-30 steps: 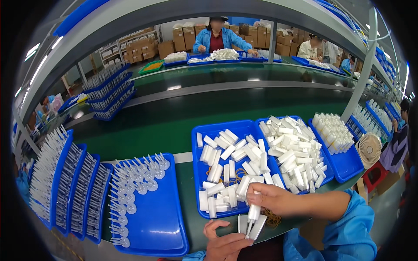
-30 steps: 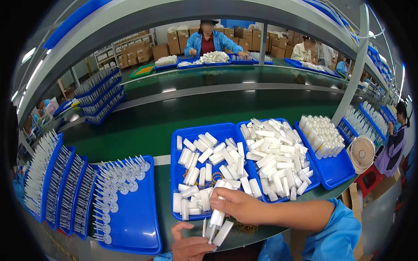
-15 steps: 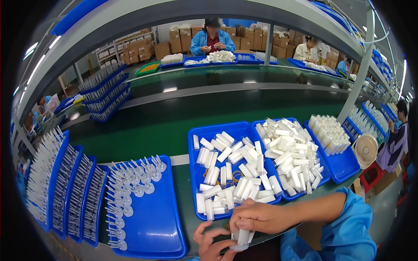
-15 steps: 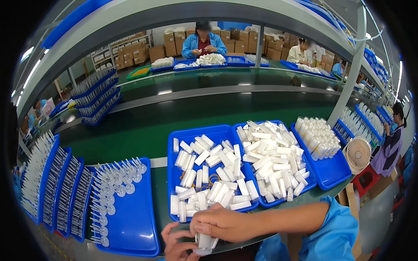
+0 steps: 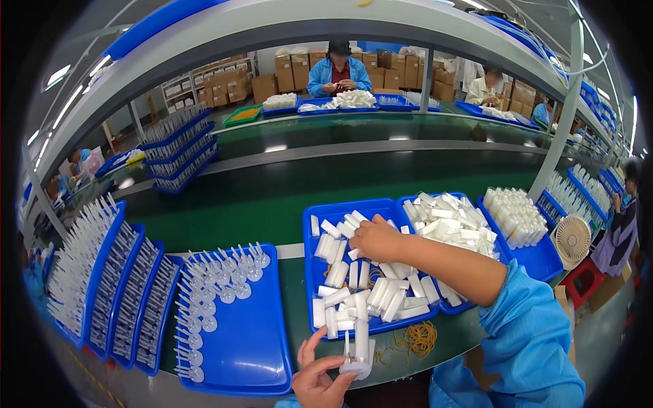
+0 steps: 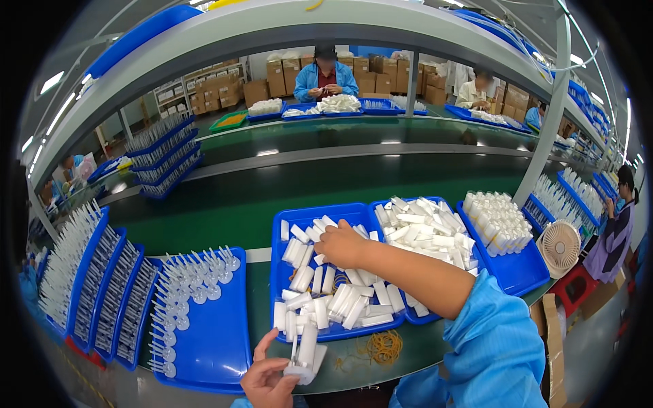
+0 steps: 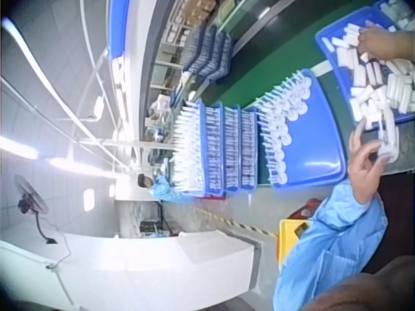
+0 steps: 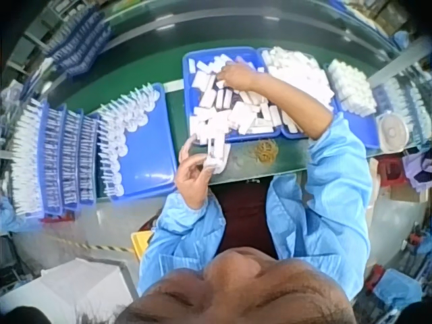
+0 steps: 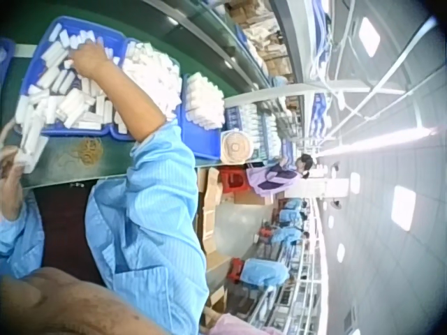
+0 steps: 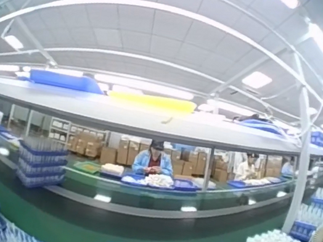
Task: The worker is assembling small white reed diffuser or inhaler components, inserting sticks into plastic tubes and bundling them with rubber bands on a production line.
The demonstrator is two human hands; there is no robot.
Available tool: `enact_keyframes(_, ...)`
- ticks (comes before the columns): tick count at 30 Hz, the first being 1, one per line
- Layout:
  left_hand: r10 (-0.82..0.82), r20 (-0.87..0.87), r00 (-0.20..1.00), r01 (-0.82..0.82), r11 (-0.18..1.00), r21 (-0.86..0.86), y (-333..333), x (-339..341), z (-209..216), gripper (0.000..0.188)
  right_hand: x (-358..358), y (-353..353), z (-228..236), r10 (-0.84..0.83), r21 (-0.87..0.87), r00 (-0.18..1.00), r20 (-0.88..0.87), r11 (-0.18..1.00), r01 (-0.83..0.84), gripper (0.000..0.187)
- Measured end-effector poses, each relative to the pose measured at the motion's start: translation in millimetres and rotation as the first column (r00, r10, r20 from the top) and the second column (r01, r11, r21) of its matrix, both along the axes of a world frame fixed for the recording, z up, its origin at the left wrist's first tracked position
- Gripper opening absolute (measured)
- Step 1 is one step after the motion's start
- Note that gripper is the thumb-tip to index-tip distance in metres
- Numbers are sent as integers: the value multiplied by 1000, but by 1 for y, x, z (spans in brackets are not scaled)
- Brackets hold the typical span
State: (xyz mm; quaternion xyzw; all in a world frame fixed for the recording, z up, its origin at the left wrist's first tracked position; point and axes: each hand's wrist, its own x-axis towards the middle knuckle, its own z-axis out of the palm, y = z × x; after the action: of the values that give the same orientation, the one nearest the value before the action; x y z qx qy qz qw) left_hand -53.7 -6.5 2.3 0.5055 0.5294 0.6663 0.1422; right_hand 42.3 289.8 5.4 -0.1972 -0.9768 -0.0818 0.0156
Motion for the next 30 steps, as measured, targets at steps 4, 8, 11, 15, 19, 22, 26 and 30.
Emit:
enact_keyframes(4, -173, 192, 966, 174, 985, 12, -6, 4, -6, 15, 5, -5, 2, 26, -71, 992, -126, 997, -35, 19)
enact_keyframes(8, -120, -100, 988, 123, 992, 23, 2, -1, -1, 12, 20, -43, 25, -170, -530, 826, -538, 830, -174, 20)
enact_keyframes(11, -145, -92, 985, 149, 988, 33, 4, 4, 3, 11, 32, -79, 50, -437, -906, 820, -368, 367, -211, 22)
enact_keyframes(15, -236, -60, 970, 236, 972, 6, 8, 11, 2, 9, 51, -109, 54, -600, -856, 758, -257, -222, -466, 31)
enact_keyframes(19, -243, -131, 961, 247, 969, 12, 12, 15, 5, 7, 59, -120, 57, -598, -816, 784, -166, -363, -449, 29)
enact_keyframes(22, -283, -105, 953, 283, 959, -8, 10, 19, 8, 7, 66, -121, 50, -576, -809, 799, -172, -380, -448, 25)
enact_keyframes(26, -305, -120, 945, 299, 952, -59, 10, 21, 11, 6, 75, -119, 61, -312, -960, 915, -255, 197, -200, 17)
enact_keyframes(30, -370, -165, 914, 351, 927, -131, 10, 21, 6, 5, 83, -131, 79, -121, -794, 935, -335, 570, -211, 13)
